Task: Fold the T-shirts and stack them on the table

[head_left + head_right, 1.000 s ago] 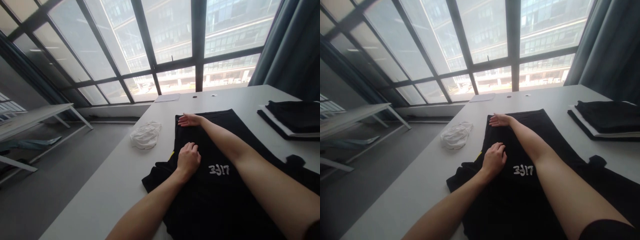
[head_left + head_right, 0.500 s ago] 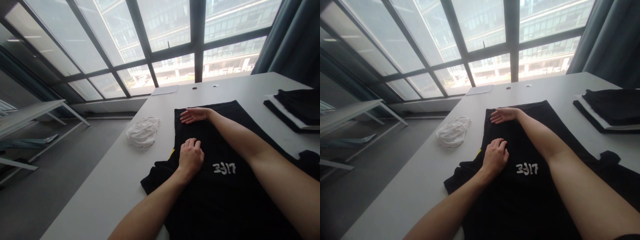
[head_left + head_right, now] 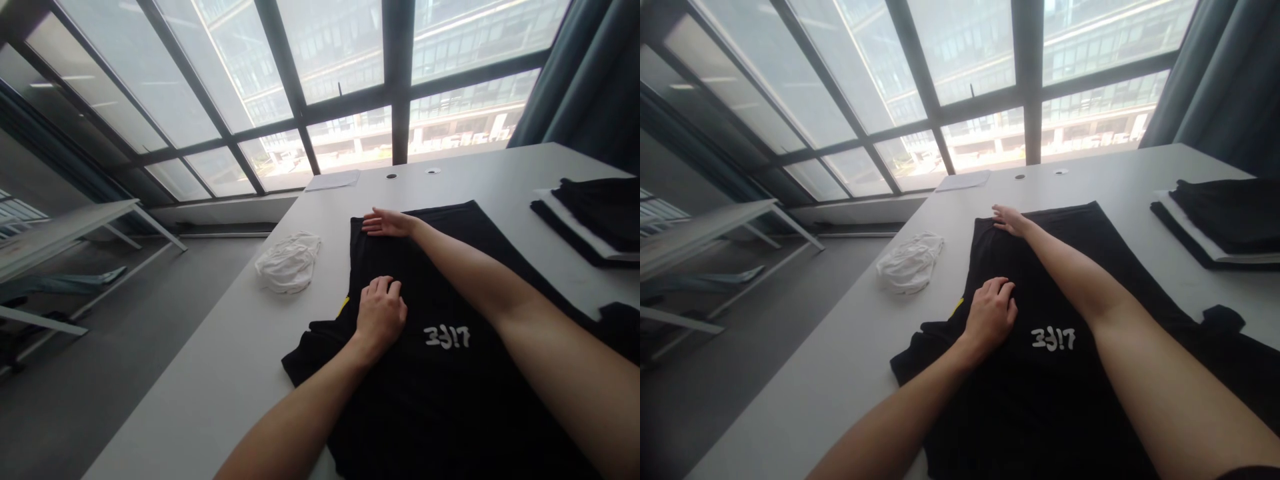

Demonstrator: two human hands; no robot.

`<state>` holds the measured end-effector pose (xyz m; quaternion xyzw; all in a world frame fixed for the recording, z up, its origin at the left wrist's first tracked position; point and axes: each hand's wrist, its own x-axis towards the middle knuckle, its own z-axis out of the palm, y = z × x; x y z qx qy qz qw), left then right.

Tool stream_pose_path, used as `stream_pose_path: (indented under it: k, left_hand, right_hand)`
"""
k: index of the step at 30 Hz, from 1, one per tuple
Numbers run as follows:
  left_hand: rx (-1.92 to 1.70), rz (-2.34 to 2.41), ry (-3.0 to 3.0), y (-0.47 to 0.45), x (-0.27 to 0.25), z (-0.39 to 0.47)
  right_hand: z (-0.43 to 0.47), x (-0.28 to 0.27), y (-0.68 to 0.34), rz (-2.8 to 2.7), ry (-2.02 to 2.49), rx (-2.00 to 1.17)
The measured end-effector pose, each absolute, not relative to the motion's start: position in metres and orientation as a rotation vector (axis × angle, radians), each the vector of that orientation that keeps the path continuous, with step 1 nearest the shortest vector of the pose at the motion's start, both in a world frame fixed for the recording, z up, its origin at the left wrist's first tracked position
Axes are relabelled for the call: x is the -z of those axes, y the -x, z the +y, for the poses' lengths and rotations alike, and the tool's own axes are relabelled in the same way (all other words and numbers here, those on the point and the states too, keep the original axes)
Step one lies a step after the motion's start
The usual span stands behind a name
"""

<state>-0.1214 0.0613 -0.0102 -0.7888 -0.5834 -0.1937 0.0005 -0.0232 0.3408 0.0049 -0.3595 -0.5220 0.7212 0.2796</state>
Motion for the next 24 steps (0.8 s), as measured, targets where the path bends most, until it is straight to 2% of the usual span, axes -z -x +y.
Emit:
stream_pose_path:
  k: [3,8,11,13,15,19,24]
  left_hand:
    - [0.638,-1.831,2.533,0.125,0.006,0.061]
    - [0.948,-1.98,2.549,0.163,-0.022,0.119]
    - [1.116,-2.445,2.328,0.193,-0.041,0.186]
    - [1.394,-2.936,2.027,0.206,-0.048,0.227]
    - [1.456,-3.151,1.874,0.211,-0.052,0.26]
    - [1.347,-3.405,1.797,0.21,-0.049,0.303]
    - [1.178,-3.605,1.817,0.209,-0.044,0.342]
  right_hand:
    - [0.344,-0.007,0.039,-1.18,0.969,-1.517]
    - [0.341,-0.016,0.022,-1.219,0.962,-1.465]
    - [0.33,-0.014,0.005,-1.398,1.109,-1.278]
    - [0.318,-0.009,-0.002,-1.636,1.215,-1.062]
    - [0.304,-0.002,-0.004,-1.879,1.245,-0.798]
    - [0.272,0.012,0.0,-2.137,1.134,-0.452]
    - [0.245,0.012,0.006,-2.236,1.143,-0.326]
